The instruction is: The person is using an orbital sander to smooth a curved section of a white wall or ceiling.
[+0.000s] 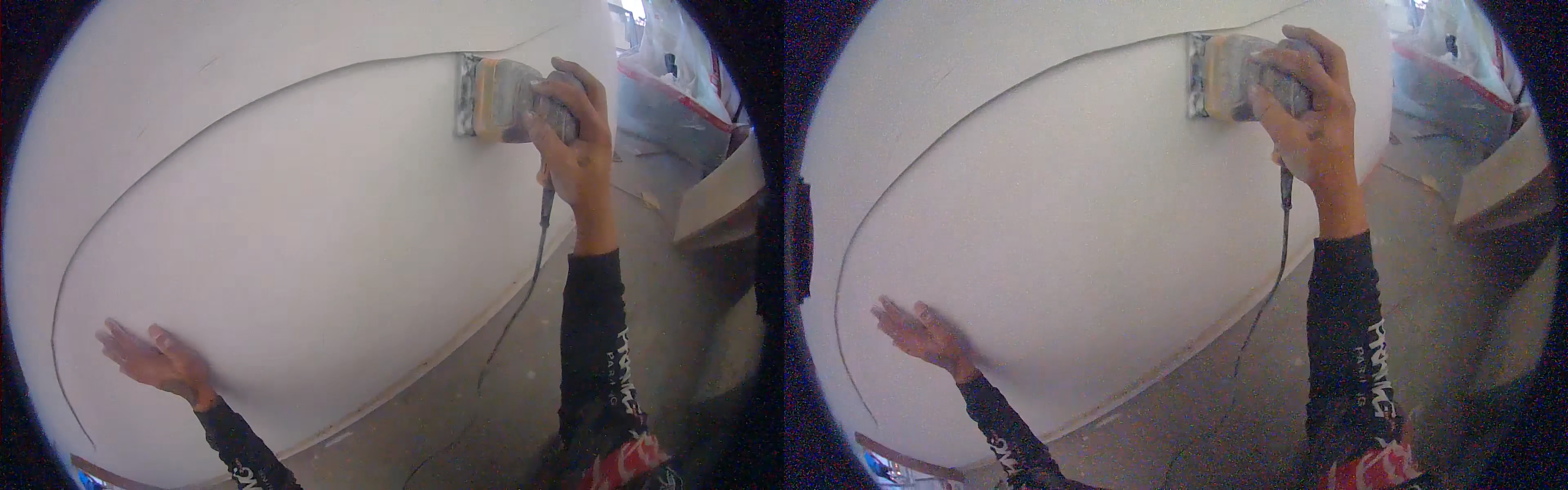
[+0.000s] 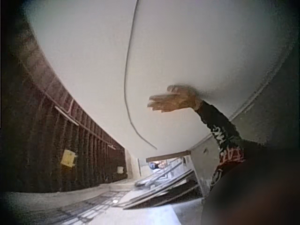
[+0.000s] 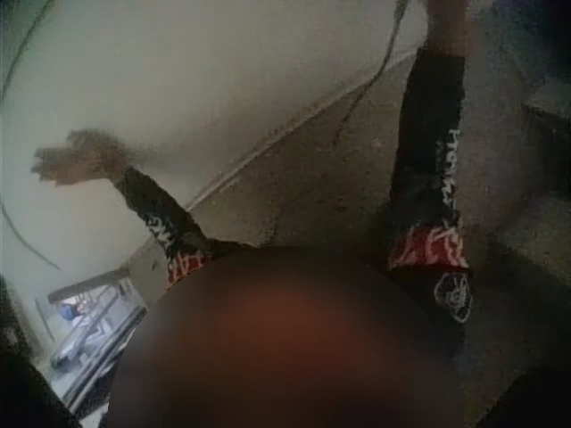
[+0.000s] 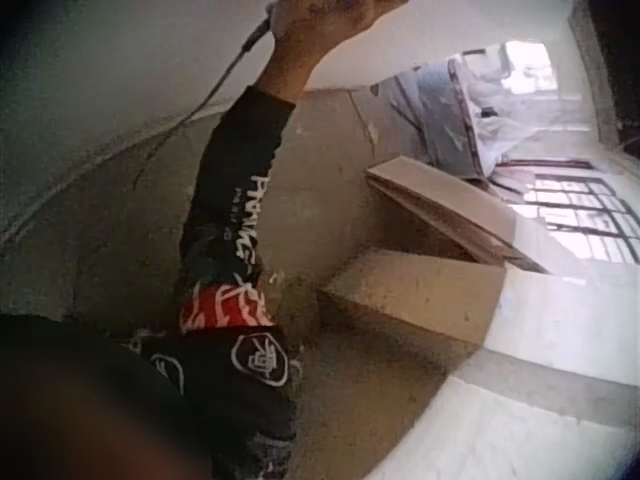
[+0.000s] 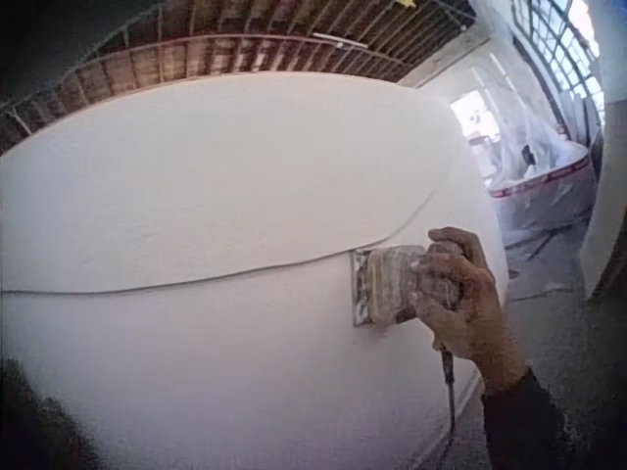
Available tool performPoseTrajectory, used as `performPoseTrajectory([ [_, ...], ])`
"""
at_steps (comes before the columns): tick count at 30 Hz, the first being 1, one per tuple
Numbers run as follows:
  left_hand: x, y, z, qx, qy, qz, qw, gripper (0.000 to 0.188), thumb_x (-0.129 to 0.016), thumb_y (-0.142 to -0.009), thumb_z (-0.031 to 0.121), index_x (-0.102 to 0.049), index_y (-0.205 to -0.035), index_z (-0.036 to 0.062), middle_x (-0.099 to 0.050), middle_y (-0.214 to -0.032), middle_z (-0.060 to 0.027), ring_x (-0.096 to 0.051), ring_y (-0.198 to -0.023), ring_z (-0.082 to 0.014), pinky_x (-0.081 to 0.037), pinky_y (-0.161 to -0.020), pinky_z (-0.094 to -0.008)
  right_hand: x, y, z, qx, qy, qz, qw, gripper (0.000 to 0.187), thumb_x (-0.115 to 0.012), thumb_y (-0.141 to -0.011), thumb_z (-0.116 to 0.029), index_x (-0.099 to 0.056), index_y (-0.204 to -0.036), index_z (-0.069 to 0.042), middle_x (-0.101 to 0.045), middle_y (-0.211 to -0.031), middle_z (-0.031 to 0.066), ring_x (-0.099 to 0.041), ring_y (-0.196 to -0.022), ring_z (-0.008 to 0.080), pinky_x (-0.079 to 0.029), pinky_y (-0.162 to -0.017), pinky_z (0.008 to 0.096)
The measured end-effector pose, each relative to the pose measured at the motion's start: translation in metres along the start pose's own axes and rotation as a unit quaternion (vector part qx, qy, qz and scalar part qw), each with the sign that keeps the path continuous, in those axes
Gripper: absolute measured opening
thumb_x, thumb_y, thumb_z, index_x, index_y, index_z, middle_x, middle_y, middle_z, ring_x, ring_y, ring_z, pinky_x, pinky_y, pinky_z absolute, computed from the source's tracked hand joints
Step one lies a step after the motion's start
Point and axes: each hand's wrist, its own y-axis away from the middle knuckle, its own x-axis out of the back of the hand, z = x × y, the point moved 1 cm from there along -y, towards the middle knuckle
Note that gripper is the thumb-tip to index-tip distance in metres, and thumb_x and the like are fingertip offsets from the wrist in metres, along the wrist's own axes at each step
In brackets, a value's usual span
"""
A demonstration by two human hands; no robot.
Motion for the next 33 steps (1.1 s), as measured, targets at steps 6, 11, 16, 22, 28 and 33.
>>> performPoseTrajectory([
  [6,-0.006,-0.004,0.004,0.001,0.019,0.008,1.000,0.064,-0.042,-0.102,0.047,-0.038,-0.154,0.0094,-0.029,-0.162,-0.0184,-0.022,-0.150,-0.0417,-0.014,-0.117,-0.0603,-0.012,-0.006,-0.026,0.055,0.022,0.021,0.998,0.035,-0.075,-0.073,-0.007,-0.073,-0.107,-0.010,-0.052,-0.132,0.0155,-0.058,-0.116,0.0297,-0.051,-0.097,0.0389],
  [11,-0.013,-0.005,0.009,0.009,0.005,-0.003,1.000,0.063,-0.043,-0.101,0.046,-0.040,-0.152,0.0089,-0.030,-0.161,-0.0203,-0.023,-0.149,-0.0424,-0.014,-0.117,-0.0589,-0.040,-0.005,-0.047,0.075,0.022,0.000,0.997,0.033,-0.075,-0.074,-0.008,-0.072,-0.107,-0.009,-0.051,-0.132,0.0160,-0.059,-0.114,0.0290,-0.053,-0.093,0.0378],
  [16,-0.017,-0.014,0.011,0.017,0.022,0.009,1.000,0.062,-0.051,-0.098,0.042,-0.042,-0.151,0.0097,-0.031,-0.159,-0.0231,-0.026,-0.148,-0.0433,-0.016,-0.117,-0.0582,-0.064,-0.009,-0.084,0.123,0.052,-0.001,0.991,0.031,-0.073,-0.076,-0.006,-0.071,-0.107,-0.007,-0.050,-0.134,0.0174,-0.060,-0.109,0.0283,-0.056,-0.085,0.0362],
  [22,-0.008,-0.025,0.021,0.030,0.019,-0.034,0.999,0.064,-0.055,-0.096,0.037,-0.040,-0.152,0.0107,-0.028,-0.161,-0.0206,-0.023,-0.149,-0.0429,-0.015,-0.118,-0.0582,-0.059,-0.018,-0.108,0.049,-0.008,-0.013,0.999,0.033,-0.074,-0.075,-0.004,-0.072,-0.108,-0.009,-0.050,-0.133,0.0185,-0.061,-0.109,0.0285,-0.055,-0.089,0.0387],
  [28,-0.002,-0.025,0.024,0.016,0.049,-0.010,0.999,0.064,-0.056,-0.094,0.035,-0.042,-0.151,0.0103,-0.031,-0.160,-0.0213,-0.024,-0.148,-0.0442,-0.015,-0.118,-0.0583,-0.049,-0.012,-0.107,0.108,0.052,-0.007,0.993,0.031,-0.074,-0.075,-0.004,-0.072,-0.106,-0.009,-0.052,-0.131,0.0174,-0.061,-0.108,0.0278,-0.055,-0.087,0.0373],
  [33,-0.001,-0.028,0.025,-0.005,0.035,0.000,0.999,0.063,-0.057,-0.094,0.035,-0.045,-0.150,0.0096,-0.032,-0.159,-0.0216,-0.025,-0.147,-0.0437,-0.016,-0.119,-0.0573,-0.054,-0.022,-0.117,0.126,0.065,-0.025,0.990,0.031,-0.073,-0.073,-0.005,-0.073,-0.104,-0.010,-0.052,-0.131,0.0169,-0.061,-0.107,0.0294,-0.052,-0.090,0.0381],
])
